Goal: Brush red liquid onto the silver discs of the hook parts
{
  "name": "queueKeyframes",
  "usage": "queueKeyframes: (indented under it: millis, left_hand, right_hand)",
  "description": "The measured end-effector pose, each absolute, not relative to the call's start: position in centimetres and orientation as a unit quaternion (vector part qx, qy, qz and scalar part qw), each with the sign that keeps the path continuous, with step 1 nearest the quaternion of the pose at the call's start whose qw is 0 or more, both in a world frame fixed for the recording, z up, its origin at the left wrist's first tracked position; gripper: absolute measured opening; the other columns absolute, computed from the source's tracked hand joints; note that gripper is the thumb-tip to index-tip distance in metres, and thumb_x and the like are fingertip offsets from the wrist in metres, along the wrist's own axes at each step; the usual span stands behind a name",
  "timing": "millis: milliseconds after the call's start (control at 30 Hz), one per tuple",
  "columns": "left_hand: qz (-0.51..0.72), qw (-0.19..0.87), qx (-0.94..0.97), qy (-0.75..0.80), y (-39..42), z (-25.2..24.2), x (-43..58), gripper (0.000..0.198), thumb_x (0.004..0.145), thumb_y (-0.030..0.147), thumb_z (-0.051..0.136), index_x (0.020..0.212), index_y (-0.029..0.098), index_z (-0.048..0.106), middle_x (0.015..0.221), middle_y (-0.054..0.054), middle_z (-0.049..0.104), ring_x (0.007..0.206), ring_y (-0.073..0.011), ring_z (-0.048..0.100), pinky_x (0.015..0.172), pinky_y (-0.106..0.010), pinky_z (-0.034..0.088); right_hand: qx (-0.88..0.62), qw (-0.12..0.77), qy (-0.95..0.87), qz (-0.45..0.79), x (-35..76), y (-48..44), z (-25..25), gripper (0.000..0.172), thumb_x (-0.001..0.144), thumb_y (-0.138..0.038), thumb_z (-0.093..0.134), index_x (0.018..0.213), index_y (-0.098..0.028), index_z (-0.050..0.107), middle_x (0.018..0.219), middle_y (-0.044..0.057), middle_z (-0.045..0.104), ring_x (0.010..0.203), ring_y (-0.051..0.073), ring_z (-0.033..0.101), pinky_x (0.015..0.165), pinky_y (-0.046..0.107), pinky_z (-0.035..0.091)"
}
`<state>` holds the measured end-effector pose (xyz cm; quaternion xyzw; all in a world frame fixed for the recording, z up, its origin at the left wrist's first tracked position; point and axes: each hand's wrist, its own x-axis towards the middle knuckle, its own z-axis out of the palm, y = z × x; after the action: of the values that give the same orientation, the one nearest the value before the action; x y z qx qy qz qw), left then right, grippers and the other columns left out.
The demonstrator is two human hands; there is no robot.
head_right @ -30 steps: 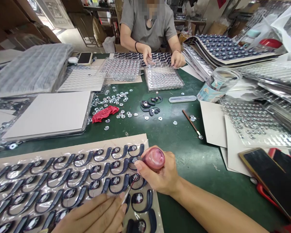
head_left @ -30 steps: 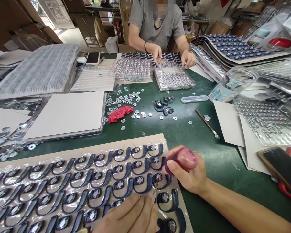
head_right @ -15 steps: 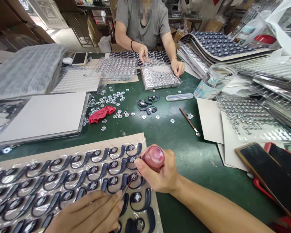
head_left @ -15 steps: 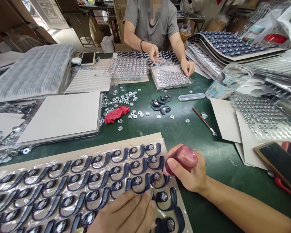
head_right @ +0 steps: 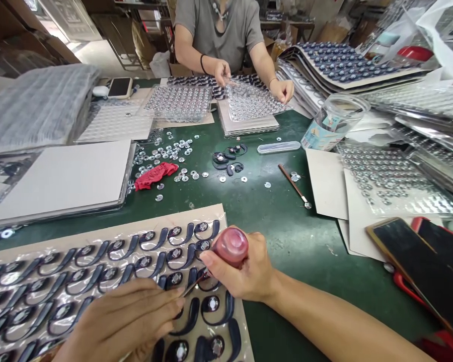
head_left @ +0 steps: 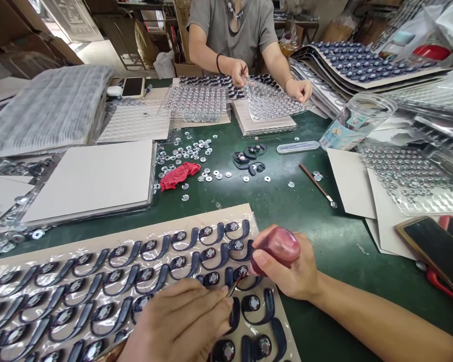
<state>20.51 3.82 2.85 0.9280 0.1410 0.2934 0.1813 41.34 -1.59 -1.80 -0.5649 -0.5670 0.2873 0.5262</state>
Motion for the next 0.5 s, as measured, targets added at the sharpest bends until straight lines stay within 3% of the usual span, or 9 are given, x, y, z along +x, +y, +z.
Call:
queueKeyframes:
  millis: [167,333,500]
  left_hand:
    - [0.29,0.252,0.906,0.176,4.6,2.5,20.0,0.019,0.088,0.013,0.047,0.097,0.018,0.063,0.09,0.0,0.072,0.084,-0.0095,0.068,0.082,-0.021,0.055]
    - [0.293,0.257,0.904,0.176,4.9,3.0,20.1,0.02,0.087,0.01,0.048,0.097,0.017,0.064,0.09,0.0,0.072,0.083,-0.0087,0.068,0.084,-0.02,0.054]
    - [0.332,0.12,0.93,0.102,4.5,2.6,20.3,0.027,0.092,0.009,0.039,0.094,0.014,0.066,0.091,-0.004,0.072,0.089,-0.011,0.067,0.088,-0.023,0.052]
  right_hand:
    - [-0.558,0.529,-0.571,0.286,41.2,-1.6,-1.9,0.008,0.076,-0.022,0.066,0.078,-0.017,0.061,0.06,0.002,0.065,0.047,0.014,0.06,0.047,0.025,0.05]
    - [-0.493,0.614,-0.47,0.398,41.9,-1.3,-1.5,0.014,0.083,-0.031,0.06,0.09,-0.019,0.057,0.062,0.0,0.065,0.05,0.015,0.065,0.046,0.025,0.053]
    - [-0.524,0.607,-0.456,0.385,42.6,1.2,-0.5,0.019,0.08,-0.035,0.064,0.081,-0.018,0.058,0.058,-0.001,0.063,0.048,0.014,0.063,0.045,0.024,0.052]
